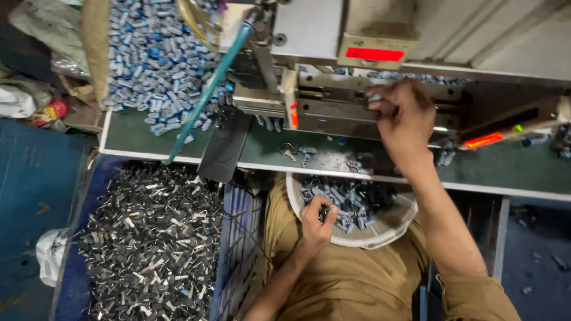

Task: The person sits on the floor and repeatedly picks small blue and silver components from a basket, inserts them into a machine slot, and retrieves the assembled keychains. The finished keychains are placed into a large blue bin beside them.

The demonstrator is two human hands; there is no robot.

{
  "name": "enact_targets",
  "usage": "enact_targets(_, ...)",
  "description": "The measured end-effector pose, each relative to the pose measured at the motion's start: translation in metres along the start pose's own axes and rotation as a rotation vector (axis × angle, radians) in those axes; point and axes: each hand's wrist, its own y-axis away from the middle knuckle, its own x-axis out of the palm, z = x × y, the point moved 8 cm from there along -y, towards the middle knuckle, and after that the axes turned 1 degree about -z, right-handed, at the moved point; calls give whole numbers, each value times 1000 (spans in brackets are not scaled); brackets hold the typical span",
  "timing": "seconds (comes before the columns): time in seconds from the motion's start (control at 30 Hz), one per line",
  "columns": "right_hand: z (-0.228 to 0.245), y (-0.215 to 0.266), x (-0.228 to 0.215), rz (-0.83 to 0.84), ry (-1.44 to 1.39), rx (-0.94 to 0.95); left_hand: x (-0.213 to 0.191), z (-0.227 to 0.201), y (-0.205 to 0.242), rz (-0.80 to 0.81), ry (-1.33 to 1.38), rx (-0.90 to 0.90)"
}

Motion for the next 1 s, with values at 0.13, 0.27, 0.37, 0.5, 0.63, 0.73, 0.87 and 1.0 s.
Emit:
enact_targets(0.13, -13, -1, 9, 23, -38, 16, 1, 13, 8, 3, -3, -164)
enact_targets(0.27, -7, 0, -4, -31, 140, -107, 0, 10, 4, -2, -13, -52)
enact_targets(0.37, -14, 1, -6, 51, 129, -38, 3, 12, 6, 22, -27, -91)
enact_targets(0.5, -8, -6, -16, -6, 326, -132, 3, 6, 0, -17, 1, -24)
enact_targets(0.63, -14, 2, -14, 10, 247, -113, 4, 15, 8, -12, -67, -51)
enact_targets(0.73, -4, -4, -8, 81, 336, -230, 7, 15, 6, 14, -37, -35)
enact_targets(0.87, 17, -10, -2, 194, 498, -327, 8, 17, 9, -2, -43, -117)
enact_targets(1.0, 41, -3, -14, 173, 542, -311, 6, 11, 5, -31, -28, -55)
